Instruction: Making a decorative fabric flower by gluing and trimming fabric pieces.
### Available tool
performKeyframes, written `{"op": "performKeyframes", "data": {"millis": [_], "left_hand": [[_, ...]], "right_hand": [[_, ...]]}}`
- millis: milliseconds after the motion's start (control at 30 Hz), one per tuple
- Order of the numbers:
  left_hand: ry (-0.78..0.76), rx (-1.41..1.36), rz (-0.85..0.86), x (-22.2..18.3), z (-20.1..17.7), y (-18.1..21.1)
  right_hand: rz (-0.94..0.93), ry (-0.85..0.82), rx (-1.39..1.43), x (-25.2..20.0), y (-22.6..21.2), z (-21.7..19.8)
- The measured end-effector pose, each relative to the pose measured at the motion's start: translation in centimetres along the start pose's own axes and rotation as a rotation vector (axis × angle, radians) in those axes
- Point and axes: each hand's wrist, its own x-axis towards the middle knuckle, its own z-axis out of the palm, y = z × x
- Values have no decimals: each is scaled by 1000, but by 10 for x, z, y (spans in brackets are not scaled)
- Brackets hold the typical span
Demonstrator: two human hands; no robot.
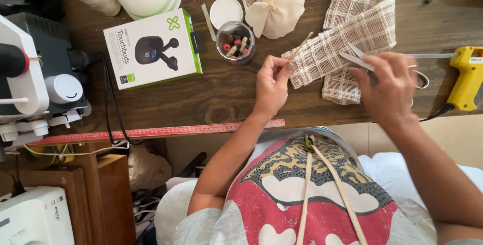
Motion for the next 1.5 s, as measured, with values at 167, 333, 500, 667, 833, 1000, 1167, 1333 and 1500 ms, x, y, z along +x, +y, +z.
{"op": "performKeyframes", "data": {"millis": [167,333,500,667,833,1000,1167,1333,1500], "left_hand": [[34,-30,67,-3,1,-8],[28,11,79,-8,0,4],[23,-13,50,-9,6,16],[34,-55,16,-9,0,20],[44,-40,-27,-2,-3,-1],[-27,54,-4,0,-8,18],[-104,274,116,-4,-16,36],[-56,709,391,-22,-16,51],[-133,328,105,-33,9,42]], "right_hand": [[359,-98,965,41,-85,5],[540,-70,1089,51,-106,41],[535,-9,1102,56,-104,39],[567,-12,1319,59,-97,19],[456,-133,1168,38,-73,-5],[251,-195,806,23,-68,-5],[151,-212,666,20,-64,-3],[461,-296,1071,19,-68,-4],[551,-281,1212,15,-73,1]]}}
